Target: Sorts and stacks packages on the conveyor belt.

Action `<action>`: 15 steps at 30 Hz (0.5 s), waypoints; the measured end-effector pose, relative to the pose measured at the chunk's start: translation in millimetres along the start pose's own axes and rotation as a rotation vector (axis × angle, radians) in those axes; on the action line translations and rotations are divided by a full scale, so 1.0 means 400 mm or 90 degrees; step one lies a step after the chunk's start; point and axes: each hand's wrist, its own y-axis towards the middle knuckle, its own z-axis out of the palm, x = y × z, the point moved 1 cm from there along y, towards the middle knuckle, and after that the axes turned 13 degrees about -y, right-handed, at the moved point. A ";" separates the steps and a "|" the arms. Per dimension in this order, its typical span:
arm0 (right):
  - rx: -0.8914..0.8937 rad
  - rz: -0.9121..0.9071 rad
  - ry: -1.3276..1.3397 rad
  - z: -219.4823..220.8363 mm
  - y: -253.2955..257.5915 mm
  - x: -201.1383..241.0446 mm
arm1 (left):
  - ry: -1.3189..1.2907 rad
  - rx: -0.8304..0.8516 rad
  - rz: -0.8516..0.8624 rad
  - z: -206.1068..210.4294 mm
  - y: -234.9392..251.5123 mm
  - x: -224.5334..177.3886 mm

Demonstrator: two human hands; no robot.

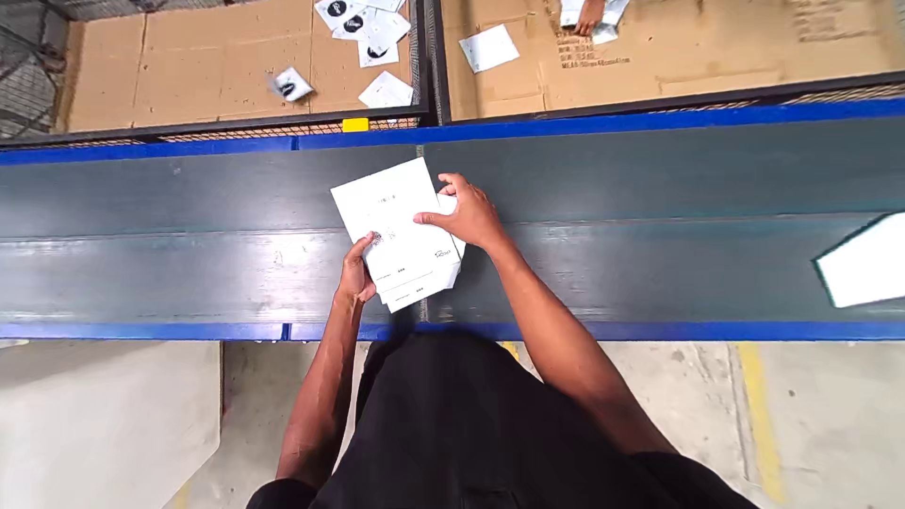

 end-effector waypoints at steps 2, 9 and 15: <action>0.011 0.023 0.019 -0.001 -0.007 -0.005 | -0.016 0.031 -0.009 0.008 0.002 0.003; -0.026 -0.002 0.051 -0.016 -0.018 -0.008 | 0.012 0.026 -0.067 -0.032 -0.010 0.007; -0.250 0.265 0.487 -0.207 0.178 -0.169 | 0.038 -0.045 -0.072 -0.077 0.011 -0.001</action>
